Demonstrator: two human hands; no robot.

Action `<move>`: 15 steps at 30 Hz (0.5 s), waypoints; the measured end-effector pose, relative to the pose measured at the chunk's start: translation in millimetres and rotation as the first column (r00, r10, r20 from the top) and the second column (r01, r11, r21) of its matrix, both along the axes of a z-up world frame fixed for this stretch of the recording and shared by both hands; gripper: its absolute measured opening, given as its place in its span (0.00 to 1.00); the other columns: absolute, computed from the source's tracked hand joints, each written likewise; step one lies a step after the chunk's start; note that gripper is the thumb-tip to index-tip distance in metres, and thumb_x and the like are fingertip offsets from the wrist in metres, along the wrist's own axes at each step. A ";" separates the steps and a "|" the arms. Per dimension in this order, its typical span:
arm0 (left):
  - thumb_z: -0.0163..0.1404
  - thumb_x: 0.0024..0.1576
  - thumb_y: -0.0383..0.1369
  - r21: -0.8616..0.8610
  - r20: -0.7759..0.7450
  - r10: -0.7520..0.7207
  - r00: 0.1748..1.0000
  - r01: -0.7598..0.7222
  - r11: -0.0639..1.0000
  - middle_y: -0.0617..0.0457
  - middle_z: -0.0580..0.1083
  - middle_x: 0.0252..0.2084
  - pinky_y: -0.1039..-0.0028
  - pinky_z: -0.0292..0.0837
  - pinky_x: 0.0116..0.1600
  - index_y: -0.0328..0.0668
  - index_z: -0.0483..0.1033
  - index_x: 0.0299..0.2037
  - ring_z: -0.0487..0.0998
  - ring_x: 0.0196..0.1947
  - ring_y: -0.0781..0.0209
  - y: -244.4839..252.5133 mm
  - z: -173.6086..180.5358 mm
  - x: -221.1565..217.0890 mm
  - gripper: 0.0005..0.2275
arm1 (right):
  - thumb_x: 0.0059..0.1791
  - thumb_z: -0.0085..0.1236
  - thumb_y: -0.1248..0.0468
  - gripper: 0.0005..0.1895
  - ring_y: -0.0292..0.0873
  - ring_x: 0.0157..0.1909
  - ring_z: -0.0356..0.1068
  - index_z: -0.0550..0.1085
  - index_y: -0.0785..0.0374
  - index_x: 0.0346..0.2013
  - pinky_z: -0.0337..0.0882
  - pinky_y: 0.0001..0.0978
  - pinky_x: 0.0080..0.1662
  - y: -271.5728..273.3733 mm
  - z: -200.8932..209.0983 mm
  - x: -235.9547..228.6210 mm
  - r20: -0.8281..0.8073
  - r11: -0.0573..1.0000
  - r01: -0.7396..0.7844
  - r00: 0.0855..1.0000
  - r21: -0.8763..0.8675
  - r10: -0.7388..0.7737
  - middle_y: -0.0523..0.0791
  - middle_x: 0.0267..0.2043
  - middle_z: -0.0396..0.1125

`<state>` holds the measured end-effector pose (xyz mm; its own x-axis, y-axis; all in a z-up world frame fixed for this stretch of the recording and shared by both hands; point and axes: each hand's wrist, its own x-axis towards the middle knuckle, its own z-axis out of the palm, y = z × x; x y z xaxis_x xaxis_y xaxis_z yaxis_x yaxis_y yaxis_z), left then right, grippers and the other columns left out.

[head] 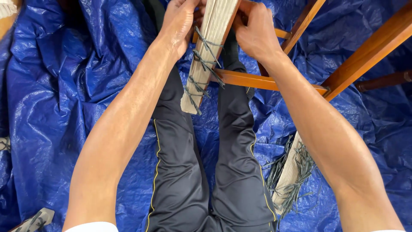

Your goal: Tying and weaving material onto wooden furniture components and wrapping a leg with protective material while sitting on a workspace tarp.

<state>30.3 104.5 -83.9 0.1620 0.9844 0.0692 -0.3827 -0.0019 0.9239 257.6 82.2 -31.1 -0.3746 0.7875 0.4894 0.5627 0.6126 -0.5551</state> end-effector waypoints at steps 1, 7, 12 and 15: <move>0.55 0.68 0.42 0.000 -0.002 -0.002 1.000 0.002 1.000 0.56 0.74 0.33 0.71 0.70 0.44 0.38 0.79 0.39 0.73 0.34 0.66 -1.5 5.2 -1.1 0.14 | 0.51 0.52 0.75 0.11 0.58 0.38 0.75 0.79 0.69 0.46 0.72 0.41 0.38 -1.4 4.4 -0.1 -0.002 1.000 0.002 1.000 0.000 -0.002 0.58 0.35 0.73; 0.56 0.66 0.38 0.124 -0.166 0.189 0.968 -0.169 0.978 0.61 0.77 0.34 0.77 0.75 0.43 0.40 0.82 0.41 0.77 0.36 0.72 -19.9 20.4 -11.7 0.09 | 0.55 0.49 0.75 0.10 0.43 0.38 0.80 0.74 0.71 0.49 0.76 0.33 0.41 -16.4 12.5 9.8 -0.185 0.984 -0.090 0.981 -0.155 0.060 0.51 0.37 0.76; 0.56 0.64 0.39 0.170 -0.181 0.252 0.951 -0.223 0.960 0.57 0.82 0.40 0.79 0.76 0.43 0.39 0.84 0.47 0.81 0.38 0.71 -29.2 31.2 -19.4 0.12 | 0.59 0.45 0.70 0.10 0.32 0.34 0.69 0.74 0.67 0.51 0.66 0.23 0.32 -47.8 50.0 15.9 -0.461 0.785 -0.181 0.876 -0.592 -0.145 0.48 0.43 0.76; 0.56 0.64 0.39 0.275 -0.256 0.350 0.901 -0.280 0.920 0.57 0.82 0.39 0.79 0.77 0.42 0.40 0.85 0.46 0.82 0.38 0.71 -39.9 46.7 -18.2 0.11 | 0.57 0.41 0.72 0.16 0.34 0.45 0.75 0.75 0.69 0.56 0.74 0.24 0.43 -57.6 60.9 21.8 -0.637 0.729 -0.394 0.767 -0.560 -0.074 0.48 0.50 0.77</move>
